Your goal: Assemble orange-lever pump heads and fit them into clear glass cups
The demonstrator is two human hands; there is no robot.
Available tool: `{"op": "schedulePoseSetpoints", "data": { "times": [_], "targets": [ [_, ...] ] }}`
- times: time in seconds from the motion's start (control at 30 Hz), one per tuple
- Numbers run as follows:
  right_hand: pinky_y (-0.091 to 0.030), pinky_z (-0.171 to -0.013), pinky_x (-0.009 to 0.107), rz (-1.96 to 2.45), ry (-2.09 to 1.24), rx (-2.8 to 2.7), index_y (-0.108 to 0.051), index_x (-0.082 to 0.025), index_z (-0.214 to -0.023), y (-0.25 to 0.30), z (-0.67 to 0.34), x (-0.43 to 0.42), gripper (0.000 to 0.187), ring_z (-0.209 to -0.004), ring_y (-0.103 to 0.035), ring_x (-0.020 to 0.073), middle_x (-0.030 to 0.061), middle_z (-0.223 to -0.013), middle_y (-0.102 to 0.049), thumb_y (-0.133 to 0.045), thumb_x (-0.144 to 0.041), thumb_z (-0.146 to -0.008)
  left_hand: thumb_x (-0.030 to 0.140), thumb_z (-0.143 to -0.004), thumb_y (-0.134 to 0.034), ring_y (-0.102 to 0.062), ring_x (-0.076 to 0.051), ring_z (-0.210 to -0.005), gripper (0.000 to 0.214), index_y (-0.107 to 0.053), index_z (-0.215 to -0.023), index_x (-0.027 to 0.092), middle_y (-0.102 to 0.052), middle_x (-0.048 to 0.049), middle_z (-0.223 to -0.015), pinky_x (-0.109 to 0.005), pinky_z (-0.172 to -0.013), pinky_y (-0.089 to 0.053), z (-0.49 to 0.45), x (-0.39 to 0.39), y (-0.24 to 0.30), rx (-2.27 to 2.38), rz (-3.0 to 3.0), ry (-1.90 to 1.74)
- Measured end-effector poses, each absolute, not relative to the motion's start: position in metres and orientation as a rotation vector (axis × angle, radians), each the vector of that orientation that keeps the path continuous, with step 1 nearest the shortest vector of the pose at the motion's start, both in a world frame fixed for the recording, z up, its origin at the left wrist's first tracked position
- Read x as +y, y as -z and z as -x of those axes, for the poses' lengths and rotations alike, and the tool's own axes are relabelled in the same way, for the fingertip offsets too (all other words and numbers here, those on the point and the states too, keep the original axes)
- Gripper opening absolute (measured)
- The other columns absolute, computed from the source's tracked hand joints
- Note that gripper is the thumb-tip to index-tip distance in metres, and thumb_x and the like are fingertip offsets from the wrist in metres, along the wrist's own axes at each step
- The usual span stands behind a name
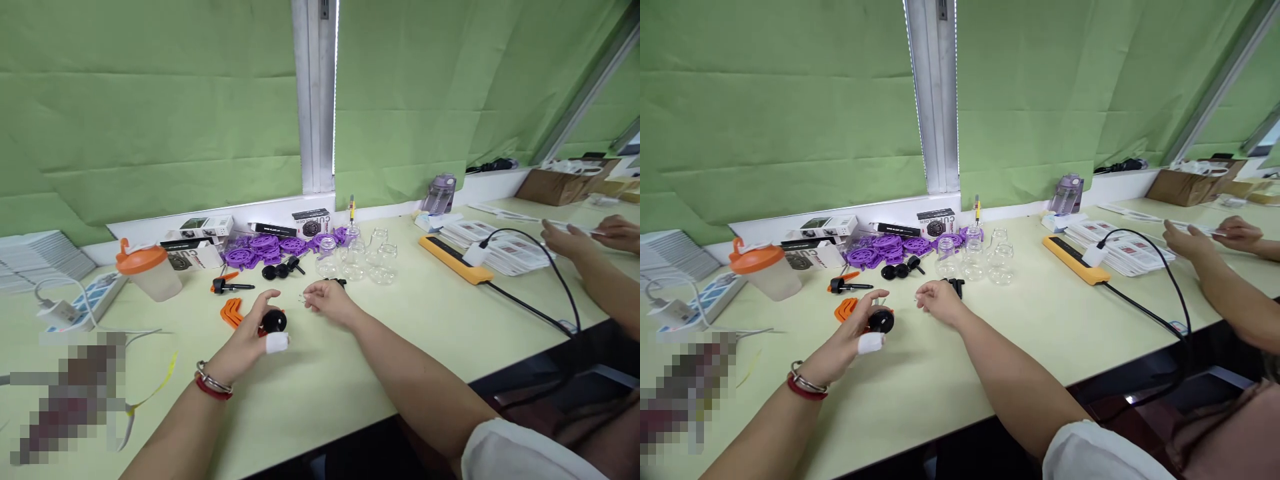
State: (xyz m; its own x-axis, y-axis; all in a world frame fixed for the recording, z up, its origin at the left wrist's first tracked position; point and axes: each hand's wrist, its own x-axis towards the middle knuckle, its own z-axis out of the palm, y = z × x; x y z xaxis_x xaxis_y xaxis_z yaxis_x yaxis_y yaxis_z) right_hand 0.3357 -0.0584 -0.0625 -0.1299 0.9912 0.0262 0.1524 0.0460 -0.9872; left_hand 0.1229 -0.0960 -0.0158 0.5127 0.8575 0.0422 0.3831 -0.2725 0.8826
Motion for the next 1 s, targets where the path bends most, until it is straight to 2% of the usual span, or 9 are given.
{"op": "schedulePoseSetpoints", "data": {
  "times": [0.07,0.13,0.27,0.4,0.6,0.77,1.0],
  "targets": [
    [-0.042,-0.064,0.026,1.401,-0.896,-1.579,-0.068,-0.013,-0.084,0.069,-0.342,-0.050,0.011,-0.064,-0.055,0.0126,0.0044,-0.073,-0.066,-0.060,-0.020,-0.079,0.040,-0.072,-0.057,-0.056,-0.020,-0.080,0.061,-0.034,-0.128,0.027,-0.060,-0.0051,-0.097,-0.031,-0.064,-0.045,-0.119,-0.093,0.017,0.963,-1.685,-0.644],
    [-0.042,-0.069,0.027,1.481,-0.691,-1.743,-0.070,-0.015,-0.084,0.075,-0.343,-0.045,0.013,-0.071,-0.056,0.0145,0.0063,-0.081,-0.067,-0.059,-0.016,-0.079,0.040,-0.074,-0.054,-0.055,-0.018,-0.073,0.056,-0.037,-0.126,0.028,-0.060,-0.0045,-0.094,-0.027,-0.057,-0.040,-0.117,-0.092,0.018,0.940,-1.555,-0.617],
    [-0.040,-0.076,0.028,1.583,-0.499,-1.949,-0.073,-0.016,-0.089,0.080,-0.338,-0.042,0.016,-0.080,-0.057,0.0169,0.0089,-0.092,-0.065,-0.060,-0.018,-0.079,0.040,-0.079,-0.050,-0.056,-0.015,-0.066,0.046,-0.040,-0.123,0.029,-0.059,-0.0027,-0.088,-0.024,-0.051,-0.035,-0.116,-0.090,0.018,0.961,-1.357,-0.535],
    [-0.039,-0.077,0.028,1.629,-0.441,-2.029,-0.074,-0.018,-0.085,0.080,-0.334,-0.040,0.016,-0.082,-0.058,0.0179,0.0084,-0.090,-0.065,-0.059,-0.019,-0.082,0.045,-0.081,-0.044,-0.057,-0.016,-0.064,0.043,-0.042,-0.120,0.028,-0.057,-0.0025,-0.083,-0.024,-0.048,-0.031,-0.116,-0.087,0.017,0.938,-1.292,-0.482],
    [-0.041,-0.079,0.028,1.564,-0.509,-2.019,-0.076,-0.021,-0.086,0.084,-0.336,-0.031,0.017,-0.089,-0.060,0.0191,0.0067,-0.095,-0.068,-0.061,-0.017,-0.080,0.052,-0.077,-0.049,-0.056,-0.016,-0.058,0.050,-0.044,-0.119,0.026,-0.056,-0.0002,-0.077,-0.023,-0.047,-0.032,-0.115,-0.079,0.018,0.968,-1.233,-0.442],
    [-0.040,-0.079,0.027,1.529,-0.502,-2.047,-0.075,-0.018,-0.080,0.084,-0.336,-0.030,0.016,-0.087,-0.060,0.0185,0.0068,-0.092,-0.068,-0.059,-0.015,-0.080,0.050,-0.079,-0.047,-0.058,-0.016,-0.059,0.049,-0.045,-0.121,0.024,-0.060,-0.0033,-0.082,-0.022,-0.044,-0.031,-0.113,-0.073,0.022,0.908,-1.208,-0.422],
    [-0.038,-0.076,0.028,1.609,-0.473,-2.078,-0.070,-0.015,-0.082,0.082,-0.333,-0.032,0.014,-0.084,-0.058,0.0179,0.0098,-0.096,-0.065,-0.056,-0.015,-0.082,0.052,-0.078,-0.050,-0.058,-0.016,-0.057,0.052,-0.048,-0.122,0.025,-0.056,-0.0012,-0.077,-0.024,-0.045,-0.036,-0.115,-0.073,0.020,0.945,-1.194,-0.416]
  ]
}}
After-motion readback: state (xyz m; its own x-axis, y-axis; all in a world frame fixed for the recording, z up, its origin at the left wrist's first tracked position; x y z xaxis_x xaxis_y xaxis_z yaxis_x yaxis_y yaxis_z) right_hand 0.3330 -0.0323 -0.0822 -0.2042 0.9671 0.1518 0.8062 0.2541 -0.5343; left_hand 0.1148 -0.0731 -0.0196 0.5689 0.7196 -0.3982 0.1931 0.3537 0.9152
